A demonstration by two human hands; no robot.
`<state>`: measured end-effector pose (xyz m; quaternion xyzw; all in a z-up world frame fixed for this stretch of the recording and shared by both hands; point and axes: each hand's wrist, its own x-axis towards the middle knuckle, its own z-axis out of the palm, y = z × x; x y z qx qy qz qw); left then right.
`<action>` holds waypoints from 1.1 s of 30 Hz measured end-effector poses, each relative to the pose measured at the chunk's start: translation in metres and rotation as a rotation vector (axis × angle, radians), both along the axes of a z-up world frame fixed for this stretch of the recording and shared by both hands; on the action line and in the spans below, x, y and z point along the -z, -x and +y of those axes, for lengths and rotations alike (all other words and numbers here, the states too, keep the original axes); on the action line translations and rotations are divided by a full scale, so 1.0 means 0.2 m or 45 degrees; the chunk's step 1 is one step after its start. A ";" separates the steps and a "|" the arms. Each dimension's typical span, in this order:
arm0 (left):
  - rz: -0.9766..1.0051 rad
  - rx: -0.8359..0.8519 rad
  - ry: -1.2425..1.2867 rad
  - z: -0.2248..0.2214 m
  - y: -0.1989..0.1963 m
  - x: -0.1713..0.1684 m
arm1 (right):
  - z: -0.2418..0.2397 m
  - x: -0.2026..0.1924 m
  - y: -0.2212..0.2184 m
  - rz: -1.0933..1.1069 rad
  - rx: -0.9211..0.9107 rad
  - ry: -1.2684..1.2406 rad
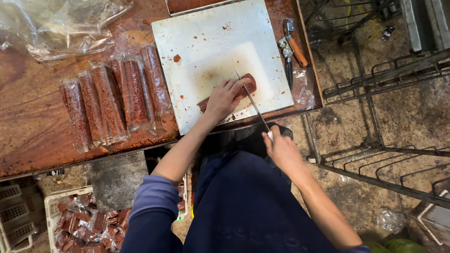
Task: Slicing long bread rolls into smaller pieces and organizing them into trays and bags.
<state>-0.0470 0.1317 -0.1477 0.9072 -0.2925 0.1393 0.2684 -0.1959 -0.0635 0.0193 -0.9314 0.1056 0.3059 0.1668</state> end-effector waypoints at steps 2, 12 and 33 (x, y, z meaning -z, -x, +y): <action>0.010 -0.015 -0.004 0.00 -0.01 0.00 | 0.01 0.00 -0.01 0.005 0.002 0.004; 0.067 0.035 0.082 0.00 -0.05 -0.04 | 0.14 0.36 -0.47 -0.265 -0.182 -0.110; 0.433 0.064 0.174 0.10 0.01 -0.16 | -0.02 0.03 0.04 -0.038 0.008 -0.012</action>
